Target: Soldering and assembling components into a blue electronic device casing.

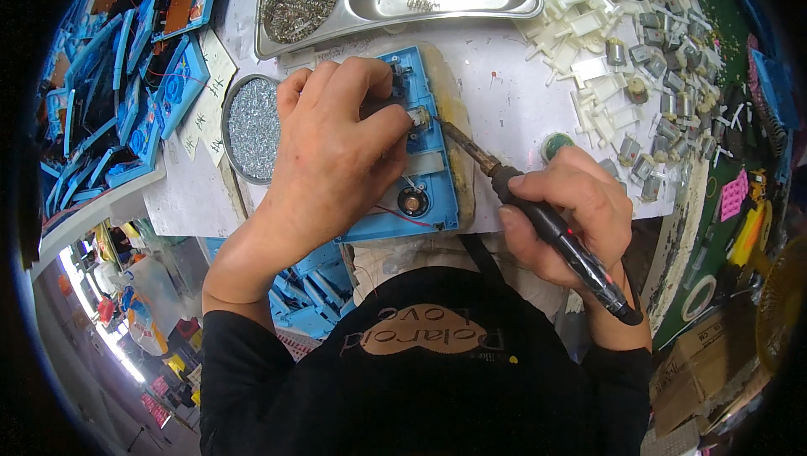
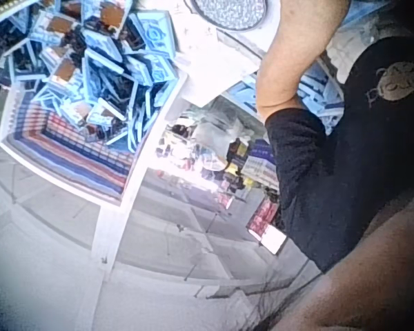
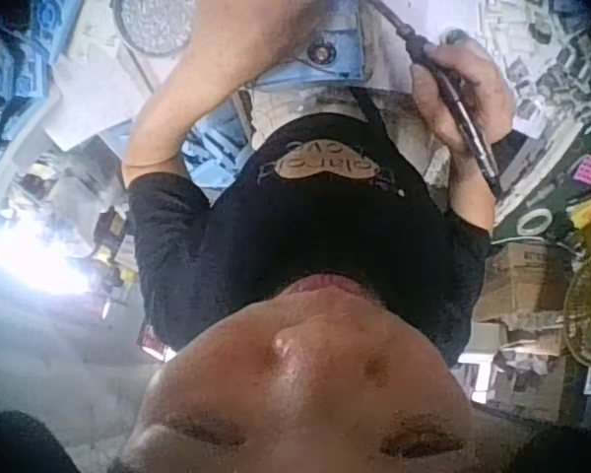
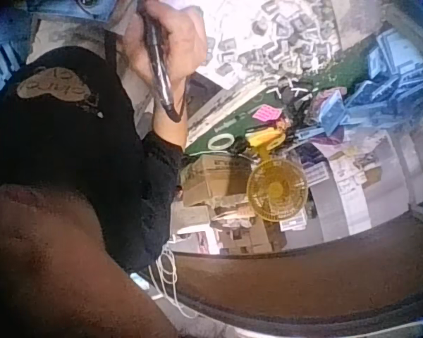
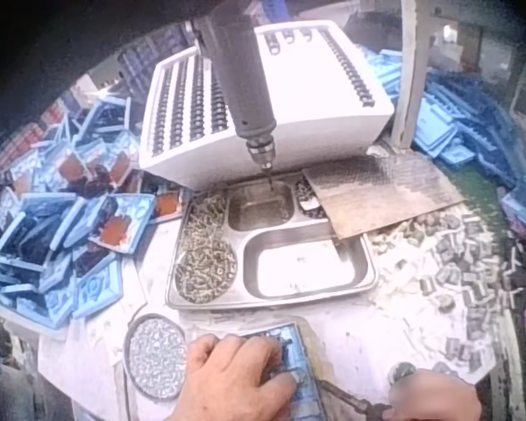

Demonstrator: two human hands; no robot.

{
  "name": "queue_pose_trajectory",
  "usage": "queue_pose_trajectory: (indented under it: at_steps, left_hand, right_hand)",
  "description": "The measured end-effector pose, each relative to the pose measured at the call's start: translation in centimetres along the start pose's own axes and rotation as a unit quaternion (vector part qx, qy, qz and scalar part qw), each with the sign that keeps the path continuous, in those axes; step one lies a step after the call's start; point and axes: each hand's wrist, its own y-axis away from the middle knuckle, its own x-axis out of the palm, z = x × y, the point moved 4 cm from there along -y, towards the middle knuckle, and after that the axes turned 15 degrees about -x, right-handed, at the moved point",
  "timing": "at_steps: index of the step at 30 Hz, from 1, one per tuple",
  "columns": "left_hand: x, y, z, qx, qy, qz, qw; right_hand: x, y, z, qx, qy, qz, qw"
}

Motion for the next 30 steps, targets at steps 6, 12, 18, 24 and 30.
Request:
queue_pose_trajectory:
  at_steps: [6,12,18,24,30]
  left_hand:
    - [0.1,0.0,0.0,0.001,-0.005,-0.002,1.0]
    - [-0.1,-0.1,-0.1,-0.007,-0.001,0.01,1.0]
    - [-0.2,-0.1,-0.1,-0.008,0.001,0.017,1.0]
    - [-0.2,0.3,0.3,0.003,0.007,-0.008,1.0]
    - [-1.2,0.8,0.7,-0.016,0.05,-0.007,0.999]
  right_hand:
    - [-0.2,-0.3,0.1,-0.01,0.0,0.0,1.0]
    - [-0.5,-0.4,0.3,-0.003,0.0,0.007,1.0]
    - [-0.7,-0.5,0.4,0.003,0.01,0.005,1.0]
    - [-0.7,-0.4,0.4,0.017,0.012,0.011,1.0]
    - [-0.5,-0.3,0.3,0.017,0.01,0.011,1.0]
